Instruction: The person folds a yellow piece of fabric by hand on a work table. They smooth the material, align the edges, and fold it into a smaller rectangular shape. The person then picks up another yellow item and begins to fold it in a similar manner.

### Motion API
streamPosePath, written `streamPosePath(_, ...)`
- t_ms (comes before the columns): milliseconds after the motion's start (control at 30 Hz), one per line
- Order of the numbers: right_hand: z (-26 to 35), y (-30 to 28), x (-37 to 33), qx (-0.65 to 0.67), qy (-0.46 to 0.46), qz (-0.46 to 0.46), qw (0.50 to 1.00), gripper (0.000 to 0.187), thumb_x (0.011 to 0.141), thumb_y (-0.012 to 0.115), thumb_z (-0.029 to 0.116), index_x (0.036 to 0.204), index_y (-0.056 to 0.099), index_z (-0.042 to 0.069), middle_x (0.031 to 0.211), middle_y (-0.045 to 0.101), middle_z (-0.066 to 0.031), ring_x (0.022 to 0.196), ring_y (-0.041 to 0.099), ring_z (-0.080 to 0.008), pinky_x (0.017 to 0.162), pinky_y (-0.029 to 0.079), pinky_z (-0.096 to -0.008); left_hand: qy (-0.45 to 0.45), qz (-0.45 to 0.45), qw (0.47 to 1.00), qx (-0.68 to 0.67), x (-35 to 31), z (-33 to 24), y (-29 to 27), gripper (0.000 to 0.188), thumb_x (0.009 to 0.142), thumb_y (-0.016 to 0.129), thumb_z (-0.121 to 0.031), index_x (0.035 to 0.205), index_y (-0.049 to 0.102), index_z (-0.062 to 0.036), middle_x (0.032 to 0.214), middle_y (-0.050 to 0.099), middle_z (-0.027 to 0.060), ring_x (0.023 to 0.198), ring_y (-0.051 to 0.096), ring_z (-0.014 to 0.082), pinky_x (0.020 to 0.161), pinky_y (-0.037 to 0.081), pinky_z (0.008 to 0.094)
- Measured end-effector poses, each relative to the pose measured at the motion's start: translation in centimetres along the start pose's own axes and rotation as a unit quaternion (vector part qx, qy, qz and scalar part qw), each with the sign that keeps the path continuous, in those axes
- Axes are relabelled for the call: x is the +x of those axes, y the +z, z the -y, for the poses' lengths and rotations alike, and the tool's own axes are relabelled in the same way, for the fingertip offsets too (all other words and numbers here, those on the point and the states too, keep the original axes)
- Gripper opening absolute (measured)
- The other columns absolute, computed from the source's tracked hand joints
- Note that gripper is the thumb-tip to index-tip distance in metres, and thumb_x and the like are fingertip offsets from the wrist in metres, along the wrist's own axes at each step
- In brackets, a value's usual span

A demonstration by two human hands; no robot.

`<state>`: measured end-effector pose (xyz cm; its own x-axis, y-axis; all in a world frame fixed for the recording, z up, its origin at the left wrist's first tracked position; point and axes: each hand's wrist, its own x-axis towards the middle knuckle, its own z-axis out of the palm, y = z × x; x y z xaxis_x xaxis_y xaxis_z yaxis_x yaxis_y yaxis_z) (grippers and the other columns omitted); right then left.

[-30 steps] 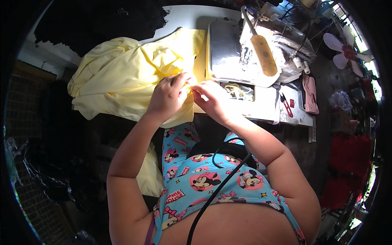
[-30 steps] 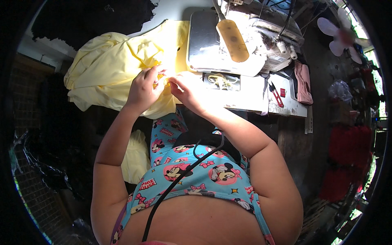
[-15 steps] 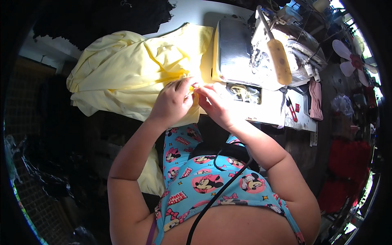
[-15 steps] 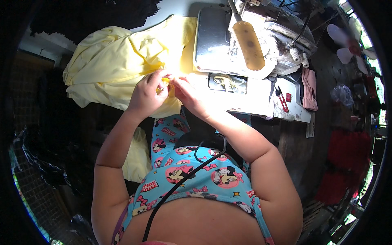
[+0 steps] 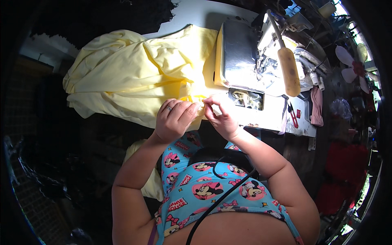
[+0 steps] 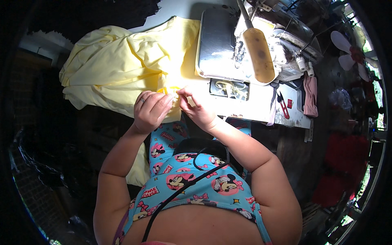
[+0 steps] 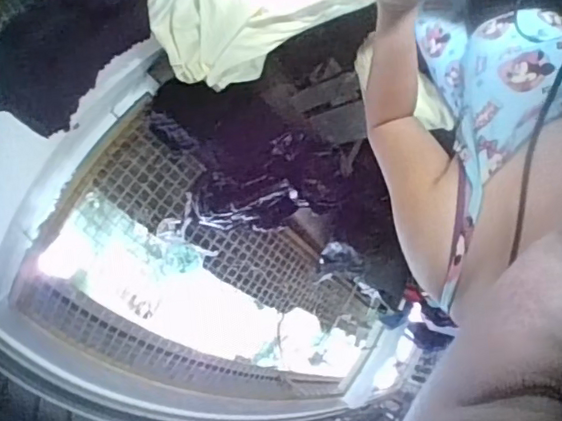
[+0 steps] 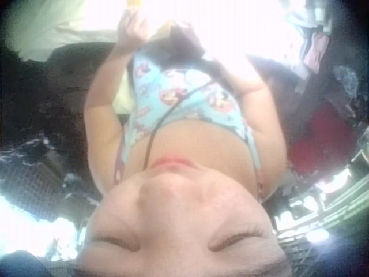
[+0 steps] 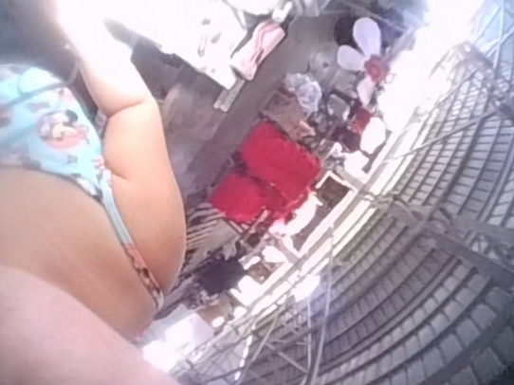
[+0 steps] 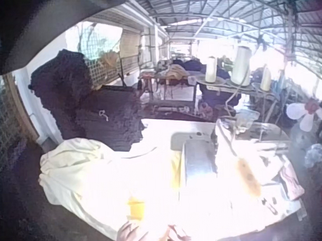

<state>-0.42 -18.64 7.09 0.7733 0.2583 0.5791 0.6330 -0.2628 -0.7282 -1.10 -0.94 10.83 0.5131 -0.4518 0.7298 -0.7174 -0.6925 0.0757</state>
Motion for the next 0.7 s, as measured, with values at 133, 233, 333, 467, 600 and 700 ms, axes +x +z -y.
streamPosePath(133,0.2,-0.1,0.2,0.031,-0.018,0.012,0.999,0.036,0.072,0.062,-0.013,0.102,0.049,0.001,0.088,0.056,-0.0073,0.082,0.058,-0.0172,0.075,0.045,-0.0253,-0.01,-0.011,1.0,-0.008,-0.1,-0.1,0.0,0.017,0.072,0.064,-0.01,0.088,0.063,-0.0048,0.082,0.058,0.0059,0.073,0.057,0.0207,0.068,0.048,0.0332)
streamPosePath(233,-0.3,-0.3,0.0,0.047,-0.036,0.003,0.998,0.035,0.071,0.063,-0.012,0.1,0.048,0.001,0.088,0.056,-0.0082,0.082,0.058,-0.0173,0.075,0.045,-0.0248,-0.007,-0.011,1.0,-0.011,0.0,0.1,-0.1,0.017,0.071,0.065,-0.01,0.088,0.064,-0.0052,0.081,0.058,0.0051,0.074,0.057,0.0202,0.068,0.048,0.0329)
streamPosePath(333,-0.1,-0.6,0.1,0.035,-0.034,0.025,0.998,0.035,0.07,0.063,-0.012,0.099,0.048,0.001,0.089,0.056,-0.0081,0.081,0.057,-0.0174,0.075,0.046,-0.0247,-0.005,-0.002,0.999,-0.035,0.2,0.4,-0.5,0.02,0.069,0.069,-0.006,0.088,0.064,-0.0037,0.083,0.058,0.0059,0.075,0.057,0.0214,0.068,0.047,0.0334)
streamPosePath(467,0.3,-0.6,0.6,0.021,-0.033,0.047,0.998,0.035,0.07,0.063,-0.012,0.1,0.049,0.001,0.088,0.057,-0.0081,0.08,0.058,-0.0171,0.073,0.046,-0.0242,0.006,0.013,0.999,-0.039,0.4,0.6,-0.8,0.021,0.068,0.07,-0.003,0.088,0.063,-0.0028,0.083,0.058,0.0064,0.076,0.057,0.0221,0.069,0.048,0.0337)
streamPosePath(600,0.5,-0.5,1.0,0.016,-0.035,0.046,0.998,0.034,0.07,0.063,-0.012,0.101,0.053,0.001,0.086,0.058,-0.008,0.079,0.058,-0.0169,0.072,0.047,-0.0238,0.014,0.023,0.999,-0.036,0.5,0.8,-1.0,0.019,0.07,0.066,-0.005,0.089,0.064,-0.0032,0.084,0.059,0.0062,0.078,0.057,0.0217,0.07,0.048,0.034)
streamPosePath(700,0.8,-0.5,1.3,0.025,-0.031,0.048,0.998,0.035,0.071,0.062,-0.012,0.103,0.055,0.001,0.087,0.059,-0.0087,0.079,0.059,-0.0175,0.072,0.047,-0.0246,0.016,0.03,0.999,-0.034,0.3,1.0,-0.9,0.018,0.075,0.059,-0.009,0.091,0.065,-0.0038,0.085,0.059,0.0061,0.079,0.058,0.0213,0.072,0.048,0.0343)
